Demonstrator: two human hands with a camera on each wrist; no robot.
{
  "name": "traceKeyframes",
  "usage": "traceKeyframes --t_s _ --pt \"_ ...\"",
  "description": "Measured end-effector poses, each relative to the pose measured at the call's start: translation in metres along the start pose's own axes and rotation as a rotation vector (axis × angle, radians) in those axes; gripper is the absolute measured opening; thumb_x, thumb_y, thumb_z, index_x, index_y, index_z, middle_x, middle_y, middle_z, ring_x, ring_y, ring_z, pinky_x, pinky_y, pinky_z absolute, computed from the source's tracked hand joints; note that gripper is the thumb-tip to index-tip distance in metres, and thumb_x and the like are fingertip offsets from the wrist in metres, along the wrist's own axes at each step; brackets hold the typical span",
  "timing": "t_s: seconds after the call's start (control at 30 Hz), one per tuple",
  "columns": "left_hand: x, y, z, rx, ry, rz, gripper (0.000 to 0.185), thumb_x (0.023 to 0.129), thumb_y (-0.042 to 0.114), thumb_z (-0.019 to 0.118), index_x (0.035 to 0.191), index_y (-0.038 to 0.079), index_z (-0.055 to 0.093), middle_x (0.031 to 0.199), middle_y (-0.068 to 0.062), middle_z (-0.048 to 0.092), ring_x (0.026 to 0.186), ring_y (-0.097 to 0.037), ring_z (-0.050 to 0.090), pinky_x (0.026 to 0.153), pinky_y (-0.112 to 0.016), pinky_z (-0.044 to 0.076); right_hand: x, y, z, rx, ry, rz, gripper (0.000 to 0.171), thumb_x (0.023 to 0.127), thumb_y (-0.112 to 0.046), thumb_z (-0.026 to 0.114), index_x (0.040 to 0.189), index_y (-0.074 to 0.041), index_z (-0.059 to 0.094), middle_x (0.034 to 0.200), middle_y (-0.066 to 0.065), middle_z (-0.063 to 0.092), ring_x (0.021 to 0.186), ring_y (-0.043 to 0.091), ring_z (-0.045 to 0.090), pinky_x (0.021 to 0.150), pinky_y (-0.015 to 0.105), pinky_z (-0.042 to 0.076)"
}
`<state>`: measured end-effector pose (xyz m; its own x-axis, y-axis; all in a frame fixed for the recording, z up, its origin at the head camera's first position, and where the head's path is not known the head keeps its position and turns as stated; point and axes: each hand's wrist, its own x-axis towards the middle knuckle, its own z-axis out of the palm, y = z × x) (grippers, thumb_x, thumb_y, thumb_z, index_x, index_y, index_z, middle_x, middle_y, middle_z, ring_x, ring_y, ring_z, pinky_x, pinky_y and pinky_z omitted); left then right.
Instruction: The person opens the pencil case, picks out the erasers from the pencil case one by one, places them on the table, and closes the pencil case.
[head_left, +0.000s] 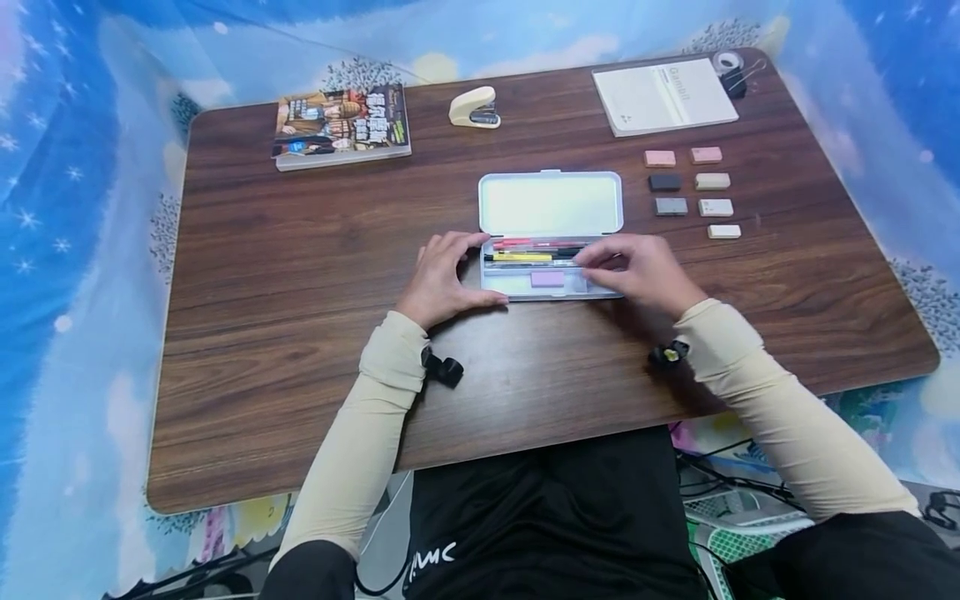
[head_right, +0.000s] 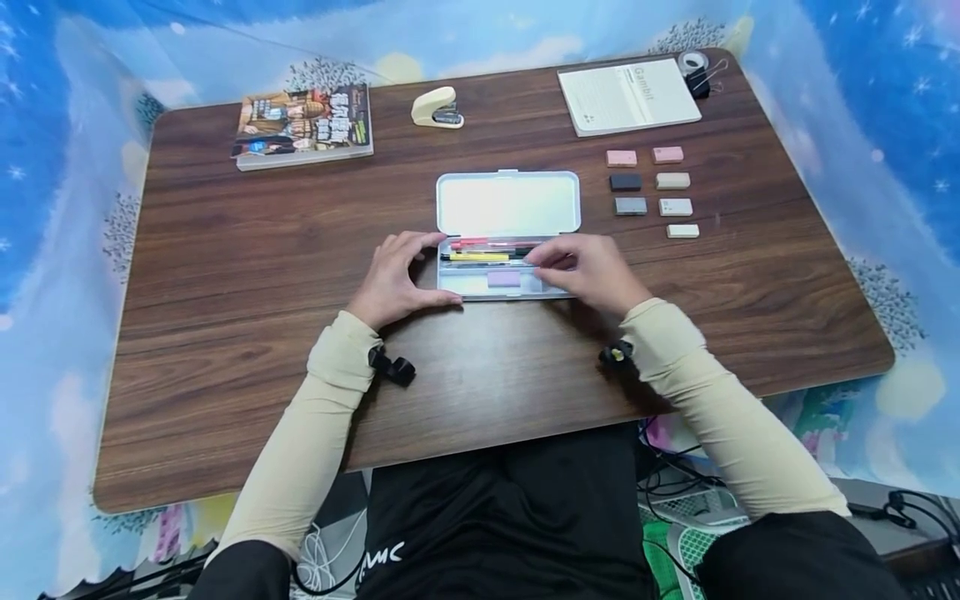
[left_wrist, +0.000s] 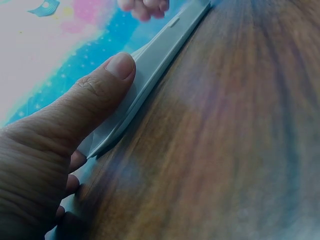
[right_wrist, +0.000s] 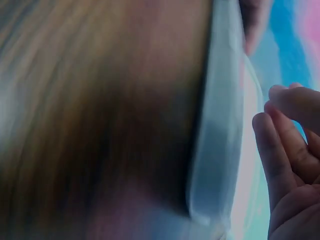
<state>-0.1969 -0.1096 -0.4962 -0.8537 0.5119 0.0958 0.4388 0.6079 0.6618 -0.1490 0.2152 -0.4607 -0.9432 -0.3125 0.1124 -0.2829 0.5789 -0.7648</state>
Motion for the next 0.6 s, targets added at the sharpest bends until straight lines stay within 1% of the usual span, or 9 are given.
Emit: traceKeyframes --t_s 0.13,0.2,0.27,0.43,0.6 --pt "0.0 0.0 0.002 -0.002 -0.001 0.004 0.102 0.069 0.049 0.099 0.152 0.011 0.055 0.143 -0.011 0.059 0.123 -0.03 0.049 0.106 -0.048 0.034 0.006 -0.007 0.02 -0.145 -0.08 -0.101 0.018 0.093 0.0 0.08 0.107 -0.01 0.082 0.107 0.004 0.079 0.096 0.017 0.073 0.085 0.033 0.058" --pt "0.0 0.0 0.002 -0.006 0.002 0.008 0.102 0.069 0.049 0.099 0.152 0.011 0.055 0.142 -0.011 0.059 0.123 -0.03 0.049 0.106 -0.048 0.034 0.008 -0.011 0.024 -0.184 -0.115 -0.13 0.019 0.093 0.001 0.079 0.108 -0.01 0.082 0.11 0.007 0.079 0.099 0.02 0.072 0.086 0.039 0.058" --pt "0.001 0.0 0.002 -0.008 0.005 0.012 0.102 0.069 0.049 0.099 0.152 0.01 0.055 0.143 -0.011 0.059 0.123 -0.03 0.049 0.106 -0.048 0.034 0.01 -0.014 0.027 -0.215 -0.139 -0.157 0.02 0.093 0.002 0.079 0.109 -0.009 0.082 0.113 0.009 0.078 0.1 0.023 0.072 0.087 0.043 0.057" --pt "0.001 0.0 0.001 -0.009 0.014 0.018 0.101 0.068 0.046 0.1 0.151 0.01 0.056 0.143 -0.012 0.059 0.124 -0.031 0.049 0.106 -0.048 0.034 0.013 -0.018 0.029 -0.222 -0.174 -0.191 0.019 0.094 0.001 0.078 0.109 -0.009 0.082 0.112 0.01 0.078 0.104 0.024 0.071 0.089 0.044 0.056" --pt "-0.001 0.0 0.0 -0.012 0.017 0.021 0.1 0.068 0.046 0.1 0.15 0.01 0.057 0.142 -0.012 0.06 0.123 -0.031 0.05 0.105 -0.048 0.035 0.015 -0.018 0.027 -0.213 -0.191 -0.204 0.018 0.093 0.001 0.079 0.108 -0.007 0.081 0.111 0.01 0.078 0.105 0.025 0.072 0.09 0.045 0.057"
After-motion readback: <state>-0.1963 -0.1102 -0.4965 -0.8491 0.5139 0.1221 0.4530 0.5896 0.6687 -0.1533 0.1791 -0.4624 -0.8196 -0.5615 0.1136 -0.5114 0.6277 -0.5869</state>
